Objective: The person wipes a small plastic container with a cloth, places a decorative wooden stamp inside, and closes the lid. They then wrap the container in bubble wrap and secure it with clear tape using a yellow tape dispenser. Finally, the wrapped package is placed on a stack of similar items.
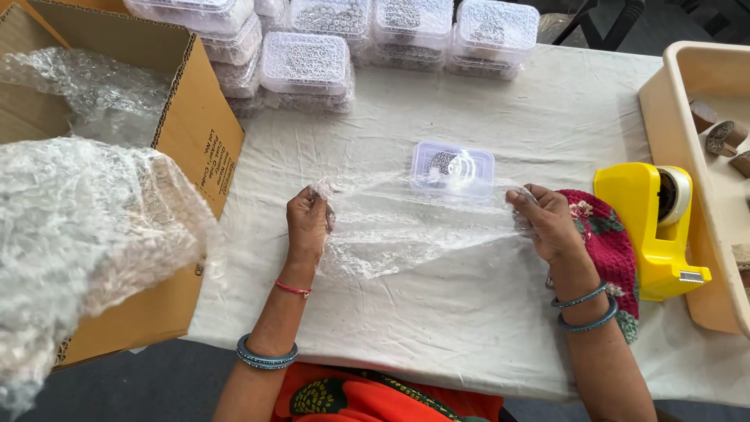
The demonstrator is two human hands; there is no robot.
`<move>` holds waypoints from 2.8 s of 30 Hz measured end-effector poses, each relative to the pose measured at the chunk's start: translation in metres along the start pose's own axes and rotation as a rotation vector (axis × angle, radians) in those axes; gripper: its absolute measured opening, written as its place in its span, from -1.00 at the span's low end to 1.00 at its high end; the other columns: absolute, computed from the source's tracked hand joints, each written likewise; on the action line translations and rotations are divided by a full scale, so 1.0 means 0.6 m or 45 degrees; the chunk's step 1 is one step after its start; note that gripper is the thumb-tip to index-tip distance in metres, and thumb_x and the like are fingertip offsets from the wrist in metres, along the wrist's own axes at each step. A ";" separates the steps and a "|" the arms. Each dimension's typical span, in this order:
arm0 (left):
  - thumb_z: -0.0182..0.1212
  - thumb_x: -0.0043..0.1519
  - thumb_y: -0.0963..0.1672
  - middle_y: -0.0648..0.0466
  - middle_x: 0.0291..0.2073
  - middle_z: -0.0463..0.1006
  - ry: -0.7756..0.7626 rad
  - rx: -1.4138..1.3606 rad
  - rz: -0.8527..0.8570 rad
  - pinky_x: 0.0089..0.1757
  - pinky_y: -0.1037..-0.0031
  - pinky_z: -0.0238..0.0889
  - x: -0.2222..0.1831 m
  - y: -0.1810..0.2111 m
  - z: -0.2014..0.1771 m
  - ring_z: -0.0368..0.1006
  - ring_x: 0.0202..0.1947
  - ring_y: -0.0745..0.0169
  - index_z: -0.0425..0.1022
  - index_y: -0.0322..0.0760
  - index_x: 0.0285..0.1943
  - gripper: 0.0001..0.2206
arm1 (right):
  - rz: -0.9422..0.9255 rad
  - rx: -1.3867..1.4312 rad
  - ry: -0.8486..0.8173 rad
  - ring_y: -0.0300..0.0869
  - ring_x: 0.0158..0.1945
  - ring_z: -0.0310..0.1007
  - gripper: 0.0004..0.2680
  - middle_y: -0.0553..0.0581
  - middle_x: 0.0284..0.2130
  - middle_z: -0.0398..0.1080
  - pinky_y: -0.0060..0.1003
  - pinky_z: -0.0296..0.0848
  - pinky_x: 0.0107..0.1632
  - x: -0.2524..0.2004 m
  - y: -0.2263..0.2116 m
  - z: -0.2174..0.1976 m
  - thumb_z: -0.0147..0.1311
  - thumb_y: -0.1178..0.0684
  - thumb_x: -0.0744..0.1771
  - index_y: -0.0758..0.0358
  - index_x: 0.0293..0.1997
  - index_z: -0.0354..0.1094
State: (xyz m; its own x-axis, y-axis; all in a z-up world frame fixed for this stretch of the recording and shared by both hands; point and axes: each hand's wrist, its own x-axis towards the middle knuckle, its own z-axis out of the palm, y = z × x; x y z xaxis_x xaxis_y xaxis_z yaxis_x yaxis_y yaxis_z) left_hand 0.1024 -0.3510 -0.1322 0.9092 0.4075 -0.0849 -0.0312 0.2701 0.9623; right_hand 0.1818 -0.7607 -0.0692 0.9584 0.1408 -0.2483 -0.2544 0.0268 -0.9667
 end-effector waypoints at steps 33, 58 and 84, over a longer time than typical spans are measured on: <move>0.21 0.24 -0.15 -0.07 -0.40 0.66 0.153 1.328 0.315 -0.28 0.08 0.46 0.154 0.004 0.195 0.60 -0.30 -0.15 0.55 -0.23 -0.15 -0.91 | -1.094 -1.423 0.883 0.14 0.10 0.32 -0.64 0.25 0.03 0.33 -0.09 0.39 0.13 0.003 -0.059 0.012 0.30 0.27 0.24 0.36 0.15 0.40; 0.25 0.23 -0.28 -0.15 -0.03 0.55 -0.078 1.012 1.196 0.07 0.29 0.49 -0.015 0.097 0.177 0.49 0.08 0.00 0.42 -0.33 0.02 -0.79 | -0.910 -1.626 -0.004 0.00 0.15 0.29 -0.72 0.11 0.22 0.31 -0.13 0.49 0.07 0.035 -0.075 0.142 0.12 -0.02 0.37 0.06 0.24 0.42; 0.26 0.39 -0.03 0.06 0.34 0.40 -0.801 1.467 1.191 0.33 0.37 0.22 0.027 0.028 0.256 0.23 0.42 0.19 0.55 -0.27 0.24 -0.67 | -0.742 -1.612 -0.177 0.22 0.34 0.12 -0.57 0.30 0.40 0.03 0.02 0.30 0.28 0.064 -0.076 0.101 0.08 -0.18 0.36 0.06 0.40 0.21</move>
State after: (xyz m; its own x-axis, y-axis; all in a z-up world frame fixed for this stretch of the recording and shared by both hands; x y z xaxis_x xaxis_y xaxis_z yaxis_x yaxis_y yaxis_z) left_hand 0.1802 -0.4740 -0.0780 0.7785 -0.4386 0.4490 -0.5962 -0.7404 0.3103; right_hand 0.2223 -0.6965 -0.0309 0.8448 0.5167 0.1389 0.5304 -0.7747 -0.3443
